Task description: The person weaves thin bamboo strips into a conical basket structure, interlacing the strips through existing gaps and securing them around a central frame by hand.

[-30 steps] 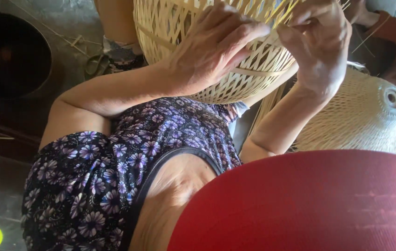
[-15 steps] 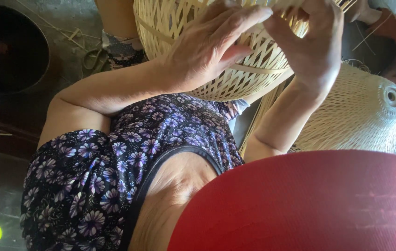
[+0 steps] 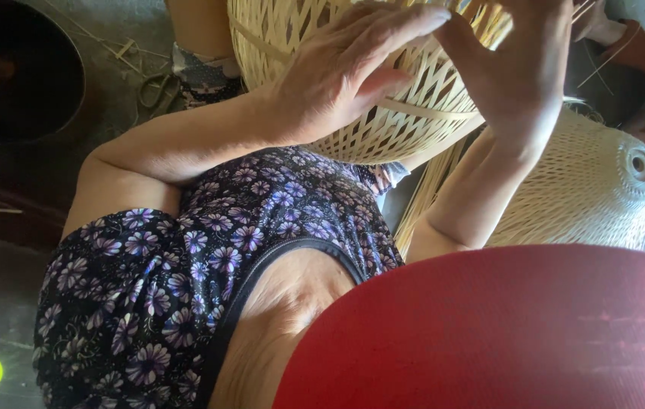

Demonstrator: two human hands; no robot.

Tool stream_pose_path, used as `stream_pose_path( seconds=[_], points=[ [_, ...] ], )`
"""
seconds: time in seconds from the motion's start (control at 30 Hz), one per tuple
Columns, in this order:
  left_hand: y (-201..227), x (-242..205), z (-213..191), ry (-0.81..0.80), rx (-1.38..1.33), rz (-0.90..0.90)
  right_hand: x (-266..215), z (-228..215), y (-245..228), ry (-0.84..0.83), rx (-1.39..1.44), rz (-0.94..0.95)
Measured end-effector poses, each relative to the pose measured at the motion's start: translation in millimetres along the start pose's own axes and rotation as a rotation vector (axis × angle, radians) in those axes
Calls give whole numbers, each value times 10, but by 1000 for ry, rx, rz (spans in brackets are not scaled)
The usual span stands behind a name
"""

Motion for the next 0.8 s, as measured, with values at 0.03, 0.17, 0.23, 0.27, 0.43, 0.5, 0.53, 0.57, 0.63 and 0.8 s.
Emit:
stream_pose_path(
  seconds=[0.03, 0.17, 0.23, 0.27, 0.43, 0.5, 0.53, 0.57, 0.63, 0.8],
  points=[
    [15, 21, 20, 11, -8, 2, 55, 4, -1, -60, 136, 197],
    [19, 66, -34, 29, -62, 4, 46, -22, -107, 68, 326, 158],
    [15, 104, -69, 9, -75, -42, -32, 46, -152, 170, 104, -186],
    [34, 112, -111, 14, -23, -62, -76, 70, -162, 215, 15, -288],
    [7, 249, -279, 26, 244, -132, -68, 126, -168, 326, -125, -369],
    [-1, 248, -232, -20, 213, -187, -131, 135, -173, 324, -148, -333],
    [-29, 264, -235, -44, 189, -202, -127, 133, -160, 331, -159, -319],
    [-56, 282, -243, -67, 165, -217, -103, 126, -133, 313, -163, -322],
    [-97, 286, -295, -63, 20, -183, -82, 84, -75, 273, -170, -319],
    [-55, 313, -311, 42, -33, -80, -45, 29, -36, 60, -195, -297]
  ],
)
Point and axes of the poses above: each hand's wrist, its own x-axis towards the middle knuckle, its own z-axis out of the palm, y = z × x, the point moved 1 cm from there along x, towards the middle knuckle
